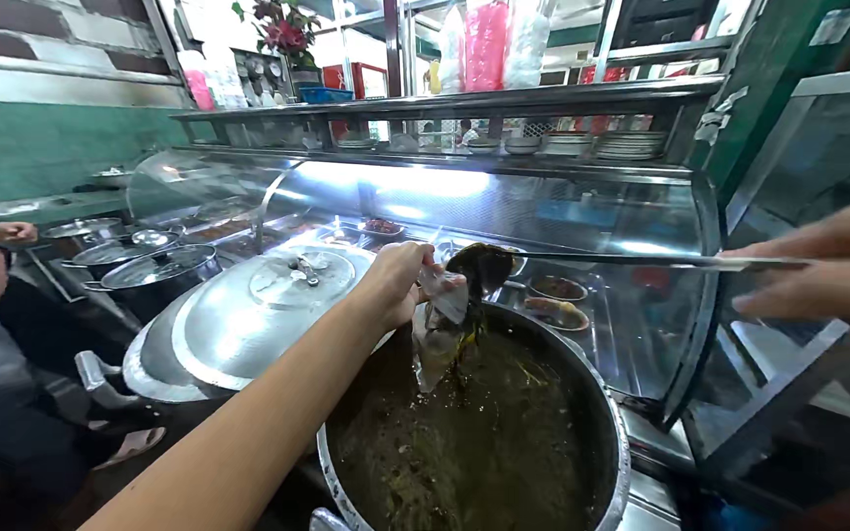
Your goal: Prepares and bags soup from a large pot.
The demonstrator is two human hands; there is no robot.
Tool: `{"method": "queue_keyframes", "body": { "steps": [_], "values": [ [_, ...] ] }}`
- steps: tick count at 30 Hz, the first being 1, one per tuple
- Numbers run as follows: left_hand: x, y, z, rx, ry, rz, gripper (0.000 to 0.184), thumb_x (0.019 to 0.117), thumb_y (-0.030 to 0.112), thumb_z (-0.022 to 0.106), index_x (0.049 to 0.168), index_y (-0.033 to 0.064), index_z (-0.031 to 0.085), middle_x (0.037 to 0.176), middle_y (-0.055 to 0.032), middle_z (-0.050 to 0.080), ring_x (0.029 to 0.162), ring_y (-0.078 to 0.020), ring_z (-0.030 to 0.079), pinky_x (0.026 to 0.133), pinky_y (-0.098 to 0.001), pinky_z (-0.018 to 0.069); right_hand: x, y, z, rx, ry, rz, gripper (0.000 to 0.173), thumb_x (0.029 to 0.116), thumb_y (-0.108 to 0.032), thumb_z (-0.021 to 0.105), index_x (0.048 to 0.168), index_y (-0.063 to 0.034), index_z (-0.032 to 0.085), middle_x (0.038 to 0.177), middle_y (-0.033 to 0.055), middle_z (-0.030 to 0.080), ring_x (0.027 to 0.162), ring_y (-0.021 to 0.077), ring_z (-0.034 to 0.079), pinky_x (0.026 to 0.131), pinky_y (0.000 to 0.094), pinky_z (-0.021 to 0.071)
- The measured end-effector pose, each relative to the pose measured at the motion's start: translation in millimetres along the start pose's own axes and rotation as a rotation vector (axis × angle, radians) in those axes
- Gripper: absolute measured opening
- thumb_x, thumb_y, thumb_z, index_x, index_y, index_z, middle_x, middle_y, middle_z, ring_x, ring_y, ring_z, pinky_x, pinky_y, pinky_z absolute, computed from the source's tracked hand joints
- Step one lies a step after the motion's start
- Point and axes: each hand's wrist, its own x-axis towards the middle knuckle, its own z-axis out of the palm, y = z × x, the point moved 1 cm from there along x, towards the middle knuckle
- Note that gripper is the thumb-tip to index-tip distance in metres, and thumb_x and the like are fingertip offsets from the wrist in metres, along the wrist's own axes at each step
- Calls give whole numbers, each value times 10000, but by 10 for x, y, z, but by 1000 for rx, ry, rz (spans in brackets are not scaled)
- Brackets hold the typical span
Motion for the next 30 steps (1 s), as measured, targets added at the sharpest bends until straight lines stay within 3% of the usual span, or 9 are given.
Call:
{"method": "queue_keyframes", "body": {
  "steps": [2, 4, 6, 9, 12, 16, 22, 27, 30],
  "values": [
    [-29, 28, -3, -6, 3, 4, 308, 1010, 21, 441, 1305, -21, 516, 1043, -146, 563, 721, -182, 627, 667, -296, 581, -5, 133, 138, 94, 50, 206, 192, 870, -66, 568, 870, -107, 755, 856, 40, 698, 751, 213, 674, 605, 427, 537],
    [-55, 63, 18, -6, 9, 19, 300, 1020, 32, 430, 1302, -27, 514, 1001, -133, 553, 709, -179, 618, 662, -294, 581, -2, 184, 276, 223, 41, 412, 216, 864, 11, 593, 858, -143, 745, 763, -30, 663, 608, 104, 579, 511, 331, 456],
    [-68, 111, 39, 6, -4, 32, 287, 1021, 29, 426, 1289, -20, 514, 1027, -128, 544, 741, -177, 609, 689, -297, 575, 16, 175, 407, 327, 26, 581, 250, 899, 87, 645, 837, -126, 761, 665, -1, 660, 502, 125, 535, 455, 346, 415],
    [-60, 216, 83, 41, -28, 63, 314, 987, -6, 431, 1289, -14, 520, 1040, -126, 561, 764, -173, 618, 705, -303, 570, -31, 175, 703, 435, -32, 755, 267, 935, 43, 672, 831, -178, 779, 751, 2, 732, 552, 152, 597, 493, 382, 465],
    [-82, 347, 129, 62, -42, 90, 329, 981, -18, 423, 1296, -16, 518, 1080, -127, 556, 782, -161, 623, 714, -279, 569, -56, 130, 980, 654, -74, 916, 264, 947, 34, 665, 792, -150, 774, 662, 19, 680, 465, 135, 498, 450, 323, 405],
    [-84, 414, 126, 73, -17, 91, 339, 967, -32, 425, 1294, -14, 513, 1124, -142, 557, 797, -164, 641, 704, -280, 580, -21, 130, 1045, 1033, -129, 1198, 255, 1020, 22, 555, 835, -45, 717, 749, 74, 721, 474, 108, 517, 464, 223, 421],
    [-61, 277, -44, 94, 12, 50, 309, 985, -6, 437, 1281, -11, 528, 935, -106, 550, 664, -154, 616, 641, -276, 587, -52, 379, 853, 1183, -126, 1330, 257, 1040, 19, 480, 889, -33, 682, 782, 112, 717, 525, 108, 586, 463, 190, 455],
    [-85, 178, -170, 171, 13, 36, 287, 1008, 9, 437, 1271, 3, 551, 1000, -109, 559, 694, -149, 609, 634, -272, 569, 79, 547, 536, 1163, -100, 1381, 254, 1067, -21, 443, 903, -33, 637, 712, 93, 696, 488, 81, 574, 447, 166, 450],
    [-89, 106, -192, 195, 13, 30, 284, 1013, 18, 436, 1272, 9, 550, 1026, -111, 557, 714, -157, 616, 641, -289, 572, 114, 737, 372, 1232, -116, 1252, 284, 1062, -9, 409, 898, -77, 631, 742, 78, 728, 547, 75, 660, 494, 158, 522]
  ]
}}
